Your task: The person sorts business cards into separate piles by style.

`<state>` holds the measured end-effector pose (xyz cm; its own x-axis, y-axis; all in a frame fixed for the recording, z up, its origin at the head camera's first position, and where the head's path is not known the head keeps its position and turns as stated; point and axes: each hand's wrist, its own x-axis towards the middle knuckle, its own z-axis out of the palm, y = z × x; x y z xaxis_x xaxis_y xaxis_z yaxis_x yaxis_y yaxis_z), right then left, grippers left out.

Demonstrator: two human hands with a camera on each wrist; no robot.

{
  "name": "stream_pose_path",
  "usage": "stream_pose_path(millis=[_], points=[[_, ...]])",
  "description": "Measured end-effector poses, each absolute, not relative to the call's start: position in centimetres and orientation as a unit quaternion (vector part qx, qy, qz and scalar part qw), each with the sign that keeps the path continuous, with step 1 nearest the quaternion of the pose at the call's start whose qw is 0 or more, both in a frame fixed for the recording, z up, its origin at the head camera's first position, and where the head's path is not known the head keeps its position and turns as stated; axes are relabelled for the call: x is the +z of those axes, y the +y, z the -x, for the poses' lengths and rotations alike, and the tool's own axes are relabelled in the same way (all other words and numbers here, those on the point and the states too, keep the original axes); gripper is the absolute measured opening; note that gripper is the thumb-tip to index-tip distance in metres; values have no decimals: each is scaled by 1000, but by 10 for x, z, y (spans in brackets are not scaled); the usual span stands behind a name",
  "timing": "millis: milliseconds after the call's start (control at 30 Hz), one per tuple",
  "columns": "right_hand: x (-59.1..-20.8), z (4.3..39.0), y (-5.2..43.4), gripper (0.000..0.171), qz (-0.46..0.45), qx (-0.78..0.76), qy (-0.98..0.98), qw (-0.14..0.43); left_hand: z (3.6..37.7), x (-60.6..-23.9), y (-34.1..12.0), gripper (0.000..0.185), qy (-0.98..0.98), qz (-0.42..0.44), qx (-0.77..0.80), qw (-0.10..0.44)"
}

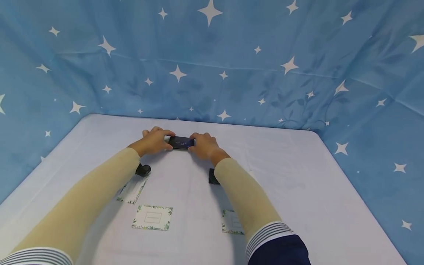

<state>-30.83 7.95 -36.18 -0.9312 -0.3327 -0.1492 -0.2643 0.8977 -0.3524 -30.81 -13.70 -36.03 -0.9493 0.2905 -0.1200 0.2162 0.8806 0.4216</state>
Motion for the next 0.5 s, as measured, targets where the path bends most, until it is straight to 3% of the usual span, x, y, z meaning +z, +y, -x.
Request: stream_pose_path(millis=[500], points=[[-372,321,77,62,145,-179,965,125,315,-363,-134,61,967,-114,189,125]])
